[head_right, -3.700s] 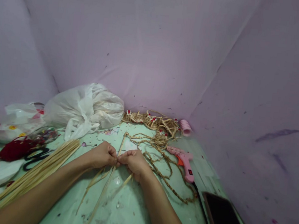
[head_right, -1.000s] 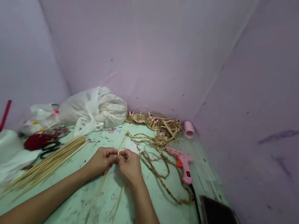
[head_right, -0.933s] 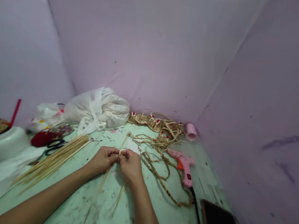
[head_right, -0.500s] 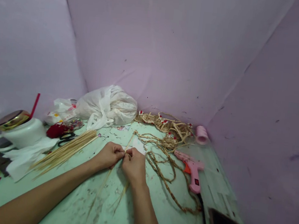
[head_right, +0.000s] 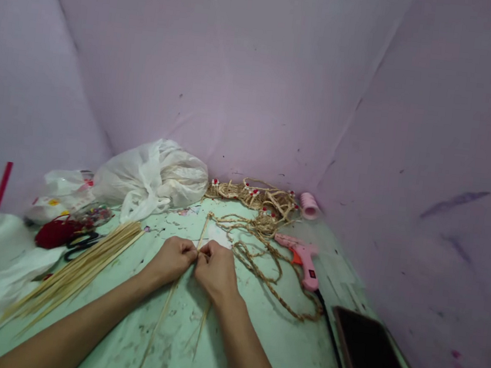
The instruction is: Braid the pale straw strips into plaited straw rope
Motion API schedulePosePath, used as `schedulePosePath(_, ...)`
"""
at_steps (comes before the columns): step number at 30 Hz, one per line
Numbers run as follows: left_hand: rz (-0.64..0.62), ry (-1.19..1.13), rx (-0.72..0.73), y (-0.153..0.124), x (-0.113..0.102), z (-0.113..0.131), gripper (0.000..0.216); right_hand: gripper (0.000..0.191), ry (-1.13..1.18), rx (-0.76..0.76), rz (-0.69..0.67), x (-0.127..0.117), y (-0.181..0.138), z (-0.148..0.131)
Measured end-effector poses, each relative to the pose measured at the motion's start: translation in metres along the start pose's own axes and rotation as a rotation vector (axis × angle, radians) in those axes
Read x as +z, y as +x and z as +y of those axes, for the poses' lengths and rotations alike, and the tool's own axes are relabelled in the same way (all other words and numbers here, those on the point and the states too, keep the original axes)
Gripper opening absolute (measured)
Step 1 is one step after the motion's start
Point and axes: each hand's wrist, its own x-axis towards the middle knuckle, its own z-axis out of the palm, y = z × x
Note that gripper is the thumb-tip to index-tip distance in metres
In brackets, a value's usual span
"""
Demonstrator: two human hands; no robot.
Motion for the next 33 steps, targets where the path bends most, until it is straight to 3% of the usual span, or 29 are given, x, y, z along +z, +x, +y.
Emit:
schedulePosePath(6,-0.093,-0.159,-0.146,0.001,0.0,0.001,0.014,0.013,-0.232,0.161,-0.049,-0.011,-0.003,-0.021)
schedulePosePath(11,-0.154,-0.467,-0.384,-0.002,-0.008,0.012,0.014,0.018,-0.41,0.058,-0.05,-0.007,-0.015,-0.042)
schedulePosePath(16,-0.208,-0.637,-0.382,-0.002,-0.017,0.009,0.014,0.023,-0.546,-0.019,-0.066,0.004,-0.027,-0.055)
schedulePosePath(19,-0.221,-0.679,-0.375,-0.002,-0.019,0.007,0.01,0.02,-0.547,-0.03,-0.135,-0.003,-0.026,-0.056)
schedulePosePath(22,-0.246,-0.708,-0.353,-0.002,-0.02,0.006,0.008,0.018,-0.396,0.018,-0.185,-0.021,-0.017,-0.051)
schedulePosePath(27,-0.312,-0.739,-0.327,-0.002,-0.024,0.006,0.011,0.023,0.032,0.295,-0.028,-0.037,0.003,-0.045)
schedulePosePath(30,-0.324,-0.727,-0.309,-0.002,-0.025,0.007,0.013,0.021,0.307,0.528,-0.175,-0.027,0.007,-0.049)
schedulePosePath(33,-0.327,-0.706,-0.313,-0.001,-0.025,0.007,0.012,0.009,0.464,0.581,-0.321,-0.014,0.008,-0.049)
